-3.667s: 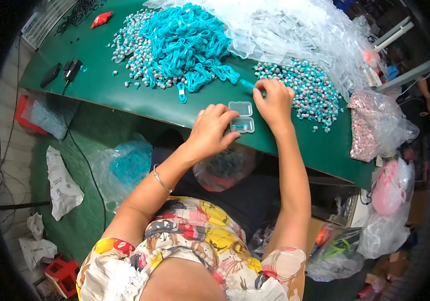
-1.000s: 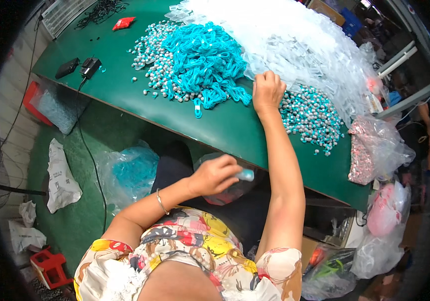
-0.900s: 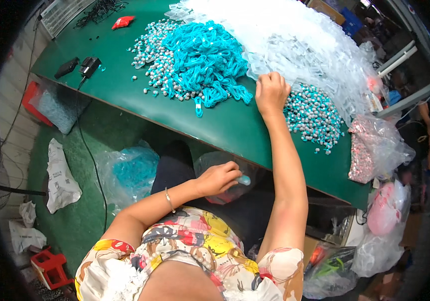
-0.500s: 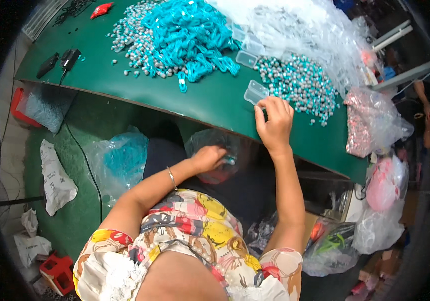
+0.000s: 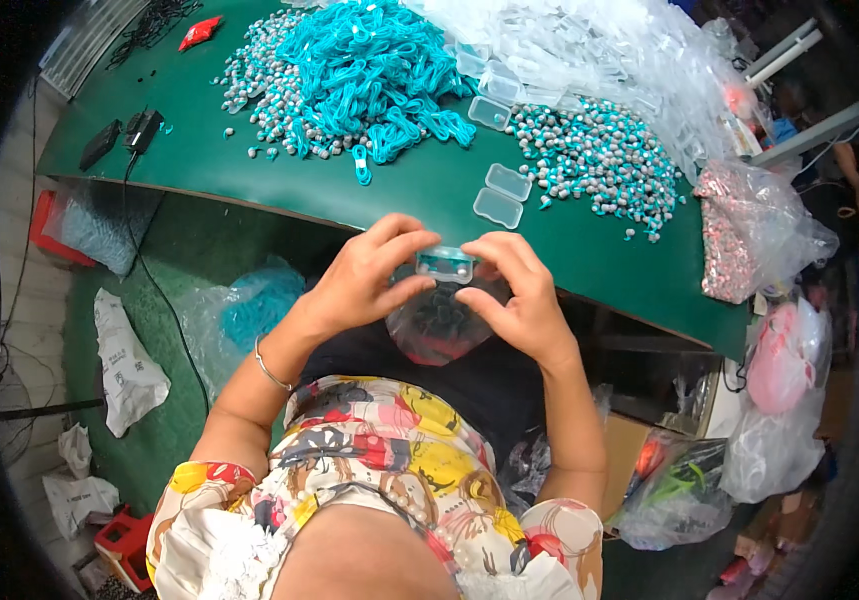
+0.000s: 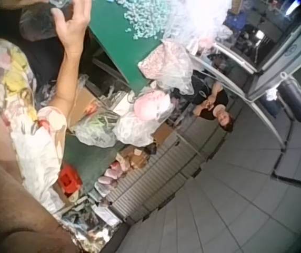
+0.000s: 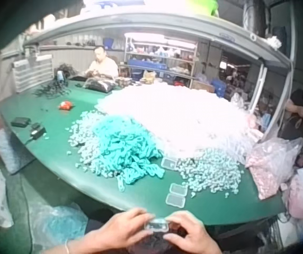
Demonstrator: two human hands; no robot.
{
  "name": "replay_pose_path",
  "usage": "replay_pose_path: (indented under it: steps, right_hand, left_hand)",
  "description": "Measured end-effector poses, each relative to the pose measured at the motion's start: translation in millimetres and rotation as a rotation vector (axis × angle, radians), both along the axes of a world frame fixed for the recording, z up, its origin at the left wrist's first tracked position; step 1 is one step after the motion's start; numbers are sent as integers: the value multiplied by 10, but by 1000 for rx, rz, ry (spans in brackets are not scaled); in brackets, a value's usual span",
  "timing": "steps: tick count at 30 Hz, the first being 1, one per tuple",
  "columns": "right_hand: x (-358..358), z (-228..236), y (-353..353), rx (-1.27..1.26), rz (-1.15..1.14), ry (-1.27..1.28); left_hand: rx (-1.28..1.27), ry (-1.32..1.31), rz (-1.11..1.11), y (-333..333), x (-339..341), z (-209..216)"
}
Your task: The person assembles small keychains by placing turquoise plastic beads and attached cords into clear plastic cases. They repeatedly pick up a case, insert a bead and cord, close the case, and place it on the table, continuing this process throughout the clip.
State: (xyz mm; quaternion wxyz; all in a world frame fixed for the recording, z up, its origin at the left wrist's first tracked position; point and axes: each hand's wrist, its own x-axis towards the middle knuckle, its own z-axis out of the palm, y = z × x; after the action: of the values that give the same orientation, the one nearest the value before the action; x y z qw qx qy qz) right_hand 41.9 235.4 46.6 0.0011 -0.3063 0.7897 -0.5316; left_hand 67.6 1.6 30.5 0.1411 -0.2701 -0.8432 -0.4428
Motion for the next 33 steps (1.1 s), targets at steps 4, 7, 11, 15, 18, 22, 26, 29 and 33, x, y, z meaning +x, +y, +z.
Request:
replay_pose_path:
  steps: [4,7,11,15,18,22,26,29,33]
  right_hand:
    - [-86,-119,-84,-2,-77,50]
    - [-195,-152,-143,45,-91,156]
    - [-301,-237,-213,65,-115,281]
    - [-353,-377,-269,101,-151,307]
    - [-362,-343,-303,126,-167,295]
    - [-379,-364,-329,177,-175,374]
    - [-386,-377,-348,169,-167,380]
    - [-375,-374,-359,180,-160,415]
    - [-372,-387,-349,235,-151,493]
  left_hand:
    - [75,59,-7,8,-153,4]
    - [133,23,38,-10,-243,-23]
    - [290,-10,72,23,-330,-163]
    - [138,39,325,48,-321,-296]
    - [-60,151,459,55,-290,-331]
    - [-72,139,485,86,-275,-346]
    - [-66,158,463,87,-280,-350]
    - [-99,195,427,45,-279,-374]
    - [-89,100,365,-17,-317,-328]
